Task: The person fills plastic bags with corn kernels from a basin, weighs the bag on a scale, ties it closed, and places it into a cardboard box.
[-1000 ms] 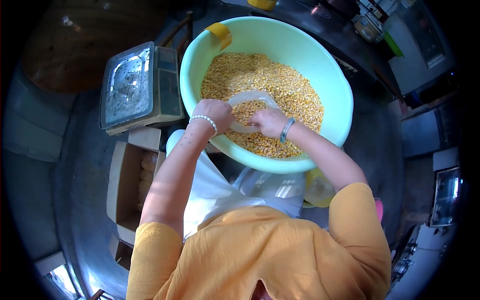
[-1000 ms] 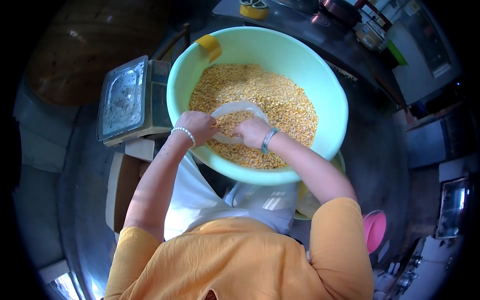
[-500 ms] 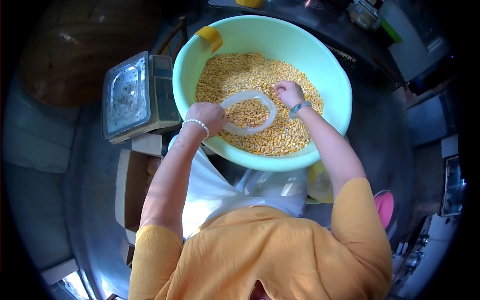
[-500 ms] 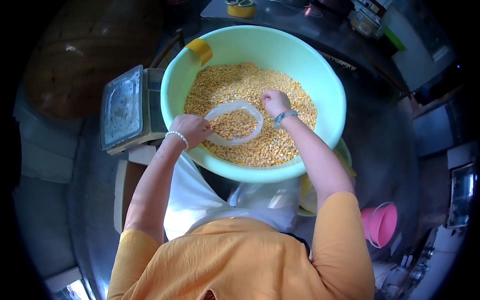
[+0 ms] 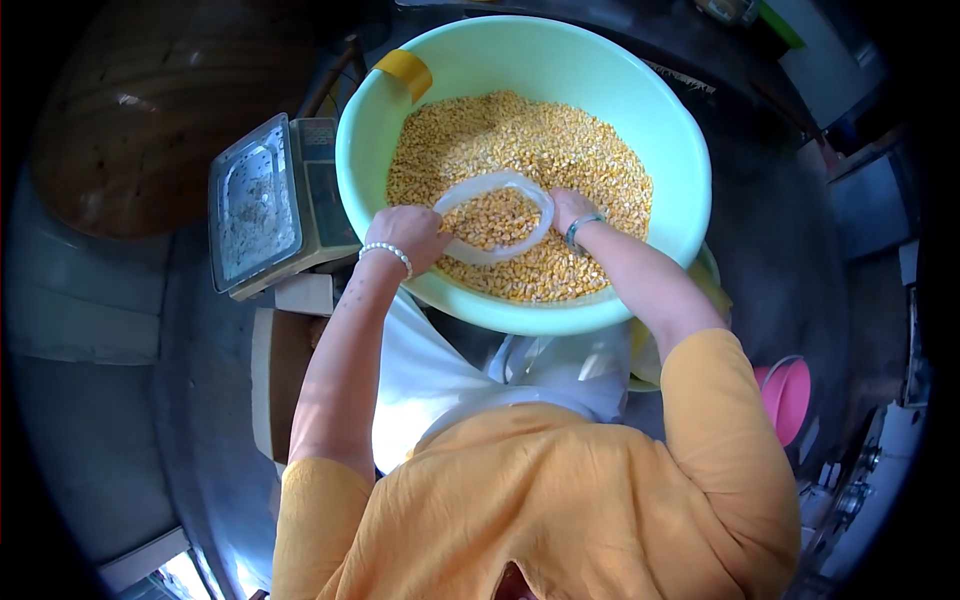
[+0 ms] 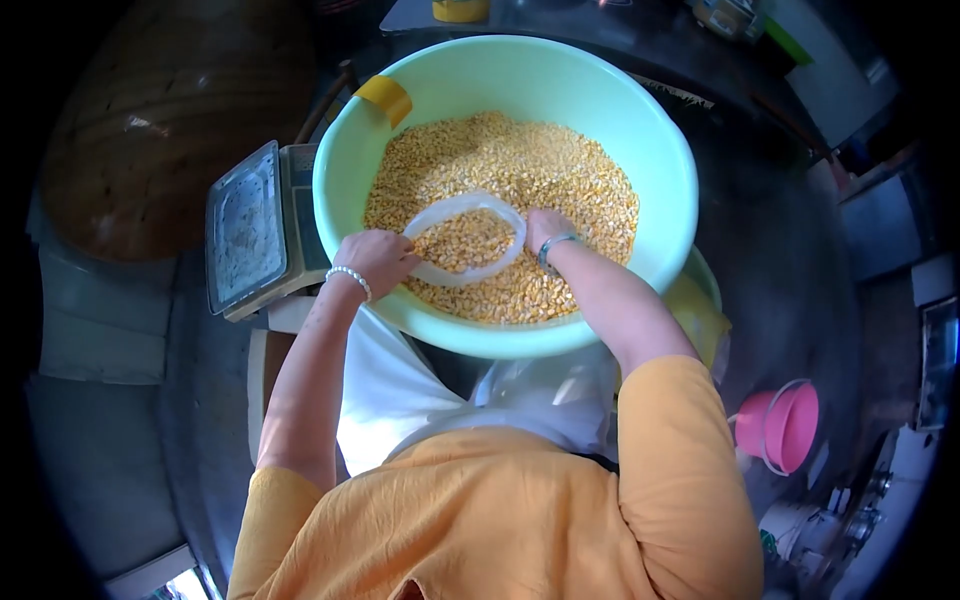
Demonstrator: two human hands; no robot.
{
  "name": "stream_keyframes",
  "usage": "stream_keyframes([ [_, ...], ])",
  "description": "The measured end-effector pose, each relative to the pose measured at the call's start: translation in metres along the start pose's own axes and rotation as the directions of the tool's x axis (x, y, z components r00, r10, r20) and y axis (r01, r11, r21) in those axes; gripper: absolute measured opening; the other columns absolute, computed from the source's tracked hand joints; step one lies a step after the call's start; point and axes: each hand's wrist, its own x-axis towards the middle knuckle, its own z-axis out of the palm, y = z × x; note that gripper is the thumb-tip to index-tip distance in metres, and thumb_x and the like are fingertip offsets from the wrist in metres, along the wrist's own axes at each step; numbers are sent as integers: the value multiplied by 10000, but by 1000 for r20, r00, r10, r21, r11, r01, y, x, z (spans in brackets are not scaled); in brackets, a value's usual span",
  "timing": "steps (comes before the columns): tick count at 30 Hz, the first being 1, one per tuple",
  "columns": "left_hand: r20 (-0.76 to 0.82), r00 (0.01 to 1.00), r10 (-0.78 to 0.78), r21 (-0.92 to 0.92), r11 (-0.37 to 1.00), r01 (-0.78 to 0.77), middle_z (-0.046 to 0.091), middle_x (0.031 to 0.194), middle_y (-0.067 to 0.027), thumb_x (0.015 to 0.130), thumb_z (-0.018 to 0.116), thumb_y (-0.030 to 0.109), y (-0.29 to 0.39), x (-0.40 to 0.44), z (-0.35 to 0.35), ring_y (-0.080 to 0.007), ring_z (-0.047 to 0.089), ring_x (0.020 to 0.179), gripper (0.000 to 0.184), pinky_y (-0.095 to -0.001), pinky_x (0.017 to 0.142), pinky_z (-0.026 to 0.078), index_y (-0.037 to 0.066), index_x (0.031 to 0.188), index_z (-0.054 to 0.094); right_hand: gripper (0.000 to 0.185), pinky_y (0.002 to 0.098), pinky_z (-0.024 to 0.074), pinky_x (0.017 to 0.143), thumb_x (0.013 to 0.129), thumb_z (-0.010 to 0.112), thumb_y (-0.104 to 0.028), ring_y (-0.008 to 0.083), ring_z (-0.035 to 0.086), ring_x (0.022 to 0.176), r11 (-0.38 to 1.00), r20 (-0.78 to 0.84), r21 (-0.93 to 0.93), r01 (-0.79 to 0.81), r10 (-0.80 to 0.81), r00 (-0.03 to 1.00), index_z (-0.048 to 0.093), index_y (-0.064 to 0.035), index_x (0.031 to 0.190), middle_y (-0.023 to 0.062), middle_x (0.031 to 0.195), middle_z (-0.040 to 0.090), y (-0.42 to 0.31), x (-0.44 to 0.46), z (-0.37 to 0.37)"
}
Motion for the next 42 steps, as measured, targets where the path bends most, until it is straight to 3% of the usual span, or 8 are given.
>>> stream_keyframes([
  [12, -5, 999, 38, -14, 999, -38, 664, 833, -49, 835, 520, 330, 0, -2, -1, -222, 621, 789, 234, -350, 718, 481, 186, 904, 692, 318, 420, 476, 791, 815, 527, -318, 347, 606, 897, 989, -128, 135, -58, 76, 989, 667, -43, 890, 217, 947, 623, 3, 10, 5],
  [24, -3, 1000, 4, 10, 1000, -4, 662, 831, -64, 846, 514, 345, -2, 0, 2, -220, 625, 791, 278, -344, 727, 486, 139, 895, 693, 342, 404, 480, 772, 827, 528, -331, 339, 613, 872, 997, -26, 72, -13, 15, 1000, 669, -22, 862, 219, 914, 628, 10, 14, -1],
  [30, -32, 999, 19, -22, 1000, -19, 656, 809, -92, 851, 502, 350, -4, -1, 2, -239, 629, 785, 324, -357, 719, 490, 86, 843, 689, 356, 390, 484, 675, 851, 515, -318, 321, 605, 696, 972, -246, 214, 97, -43, 968, 629, -2, 731, 188, 755, 629, -5, 14, -39],
  [31, -46, 999, 27, -21, 999, -28, 656, 806, -99, 849, 502, 348, -4, -1, 3, -242, 630, 785, 328, -359, 719, 491, 77, 835, 687, 370, 386, 474, 627, 861, 501, -315, 306, 570, 609, 939, -312, 267, 215, -127, 942, 605, -1, 695, 168, 679, 605, -11, 9, -43],
  [34, -53, 998, 24, -38, 999, -26, 654, 797, -113, 846, 502, 344, -5, -3, 1, -250, 632, 783, 339, -361, 723, 492, 59, 814, 683, 359, 382, 468, 617, 865, 496, -312, 298, 554, 592, 914, -29, 333, 232, -236, 971, 604, -10, 704, 157, 656, 589, -57, -10, -65],
  [36, -49, 999, 17, -61, 998, -20, 654, 795, -116, 841, 504, 344, -5, -2, 2, -256, 633, 781, 341, -363, 725, 492, 55, 807, 681, 304, 377, 477, 638, 859, 495, -275, 298, 578, 625, 928, 124, 190, 319, -345, 930, 627, -22, 755, 165, 715, 612, -89, -22, -64],
  [38, -51, 999, 5, -91, 996, -10, 655, 797, -115, 834, 507, 345, -6, -1, 3, -263, 632, 781, 337, -366, 725, 492, 57, 805, 680, 246, 375, 484, 668, 834, 501, -230, 306, 600, 663, 801, 39, -11, 598, -597, 801, 647, -33, 814, 172, 770, 629, -104, -18, -38],
  [42, -49, 999, 18, -82, 996, -22, 657, 815, -120, 816, 524, 360, -7, -2, 2, -270, 631, 797, 335, -370, 730, 490, 63, 804, 681, 222, 376, 484, 699, 802, 509, -207, 315, 610, 699, 827, 27, 98, 553, -558, 829, 663, -47, 812, 173, 780, 636, -132, 1, -5],
])
